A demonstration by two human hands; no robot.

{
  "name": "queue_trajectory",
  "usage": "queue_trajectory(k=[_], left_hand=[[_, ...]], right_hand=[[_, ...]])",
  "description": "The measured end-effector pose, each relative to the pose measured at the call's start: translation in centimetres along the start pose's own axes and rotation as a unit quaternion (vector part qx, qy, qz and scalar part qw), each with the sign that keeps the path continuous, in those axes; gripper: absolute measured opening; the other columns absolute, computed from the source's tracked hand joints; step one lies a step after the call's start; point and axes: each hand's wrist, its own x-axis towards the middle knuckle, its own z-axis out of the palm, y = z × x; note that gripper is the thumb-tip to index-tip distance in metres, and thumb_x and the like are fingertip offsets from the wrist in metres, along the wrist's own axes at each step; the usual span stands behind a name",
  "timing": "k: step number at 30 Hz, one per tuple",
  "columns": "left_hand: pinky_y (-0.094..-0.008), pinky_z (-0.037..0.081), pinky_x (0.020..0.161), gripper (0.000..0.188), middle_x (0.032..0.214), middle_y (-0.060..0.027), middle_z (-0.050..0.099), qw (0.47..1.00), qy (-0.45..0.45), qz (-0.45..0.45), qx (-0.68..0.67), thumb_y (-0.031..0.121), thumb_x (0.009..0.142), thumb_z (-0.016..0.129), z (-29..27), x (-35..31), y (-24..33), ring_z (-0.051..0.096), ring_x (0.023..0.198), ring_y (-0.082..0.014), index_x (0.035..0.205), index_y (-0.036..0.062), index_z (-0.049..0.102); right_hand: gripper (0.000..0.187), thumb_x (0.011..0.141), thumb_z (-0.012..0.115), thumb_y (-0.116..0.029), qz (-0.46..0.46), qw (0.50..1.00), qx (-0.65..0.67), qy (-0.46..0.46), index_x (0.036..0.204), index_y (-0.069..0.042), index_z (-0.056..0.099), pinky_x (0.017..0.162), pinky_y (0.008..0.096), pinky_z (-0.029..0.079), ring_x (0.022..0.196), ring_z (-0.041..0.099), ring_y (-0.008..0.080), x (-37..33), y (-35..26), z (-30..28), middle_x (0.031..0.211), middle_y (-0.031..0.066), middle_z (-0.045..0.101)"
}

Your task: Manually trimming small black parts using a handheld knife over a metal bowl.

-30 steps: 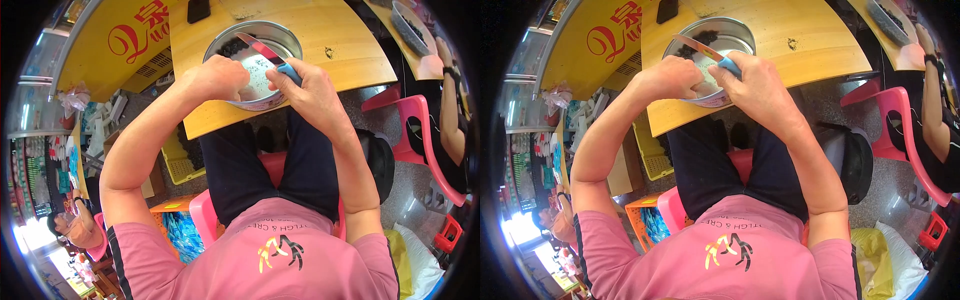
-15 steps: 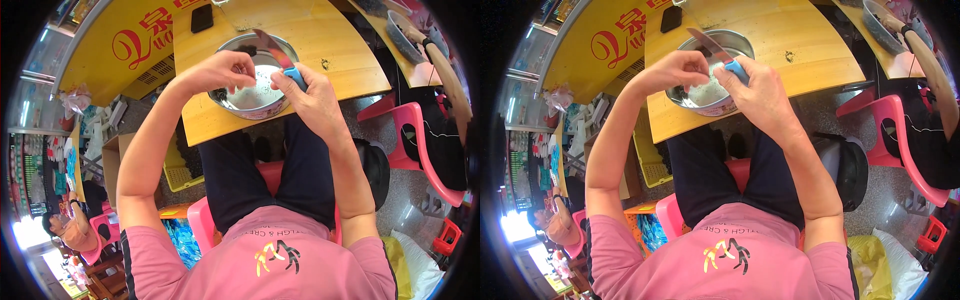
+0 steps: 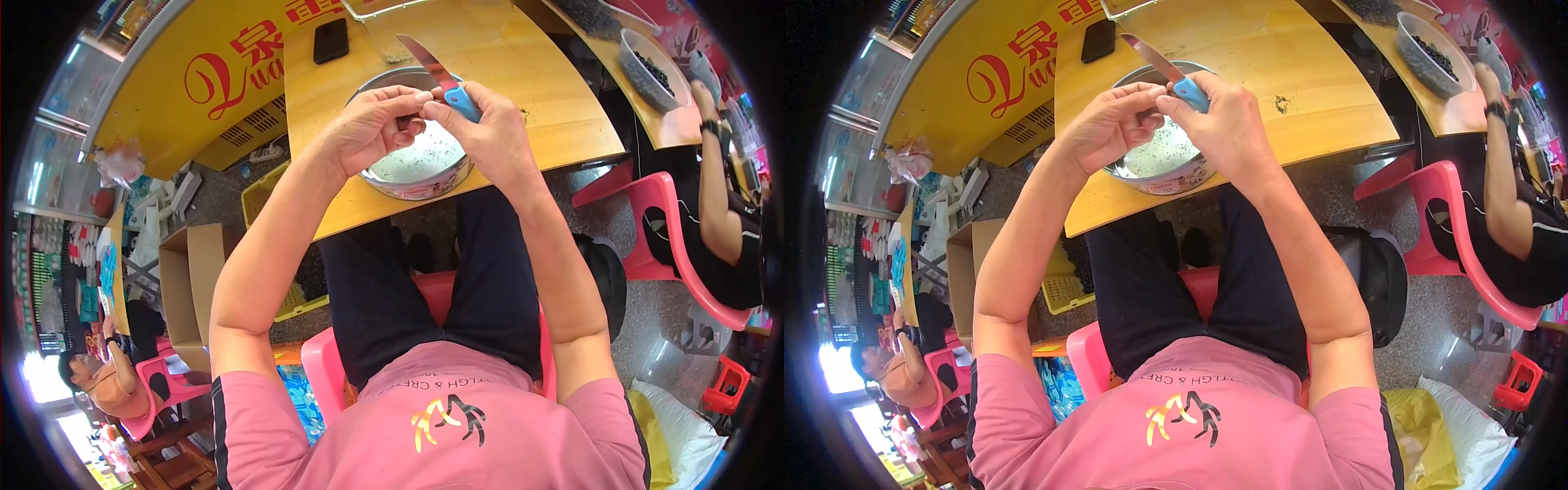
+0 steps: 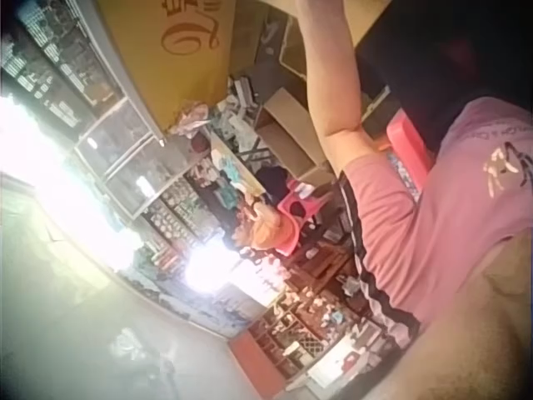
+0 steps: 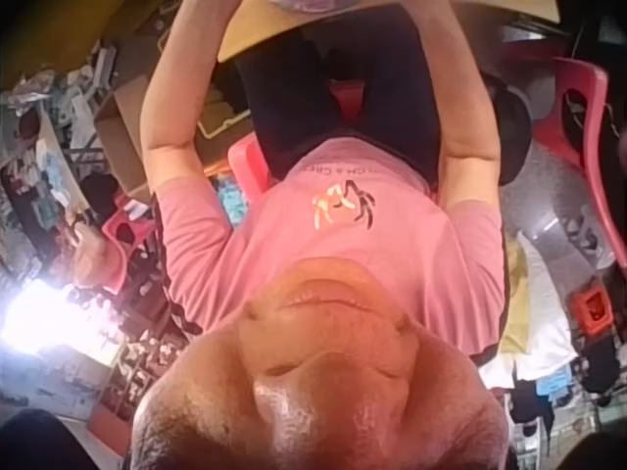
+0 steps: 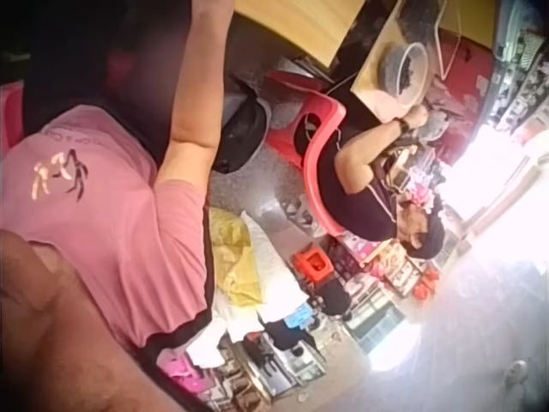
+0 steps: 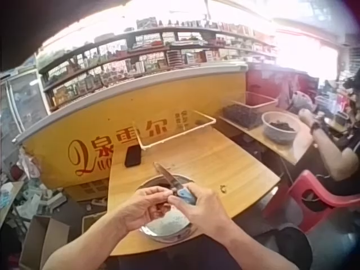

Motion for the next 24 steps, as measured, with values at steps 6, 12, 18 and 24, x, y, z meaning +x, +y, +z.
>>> queue_trajectory(k=[6,12,18,24], left_hand=[[-0.0219,0.049,0.068,0.017,0.088,-0.0042,0.067,0.997,-0.008,0.032,0.076,0.017,0.094,0.062,-1.0,0.2,0.3,0.062,0.079,-0.0106,0.101,0.0023,0.065],[-0.0253,0.05,0.083,0.018,0.102,-0.006,0.066,0.866,0.091,0.334,0.361,0.005,0.089,0.065,0.8,-0.9,-0.5,0.063,0.096,-0.0137,0.106,-0.0023,0.063],[-0.0254,0.051,0.081,0.016,0.099,-0.0065,0.065,0.859,0.046,0.367,0.355,0.006,0.089,0.067,1.2,-2.2,-1.0,0.063,0.091,-0.0119,0.102,-0.0021,0.063],[-0.0224,0.05,0.073,0.016,0.09,-0.0043,0.067,0.904,0.094,0.338,0.246,0.011,0.091,0.067,3.6,-3.4,-2.6,0.061,0.083,-0.0088,0.1,-0.0015,0.064]], right_hand=[[0.026,0.086,0.072,-0.018,-0.023,0.999,0.046,-0.011,0.103,0.001,0.066,0.06,0.0213,0.044,0.068,0.053,0.0047,2.0,1.4,0.5,0.075,-0.0011,0.061],[0.02,0.088,0.07,-0.017,0.128,0.933,0.323,-0.091,0.101,-0.003,0.065,0.046,0.0172,0.033,0.052,0.04,0.0002,2.3,0.0,-0.8,0.072,-0.0021,0.056],[0.017,0.09,0.068,-0.019,0.195,0.864,0.437,-0.161,0.096,-0.004,0.063,0.044,0.0143,0.03,0.051,0.04,-0.0018,1.6,-0.7,-1.4,0.074,-0.0008,0.059],[0.018,0.092,0.066,-0.021,0.152,0.895,0.402,-0.119,0.095,-0.003,0.063,0.044,0.0158,0.031,0.05,0.04,-0.0005,0.1,-0.7,-0.9,0.078,0.0019,0.061]])
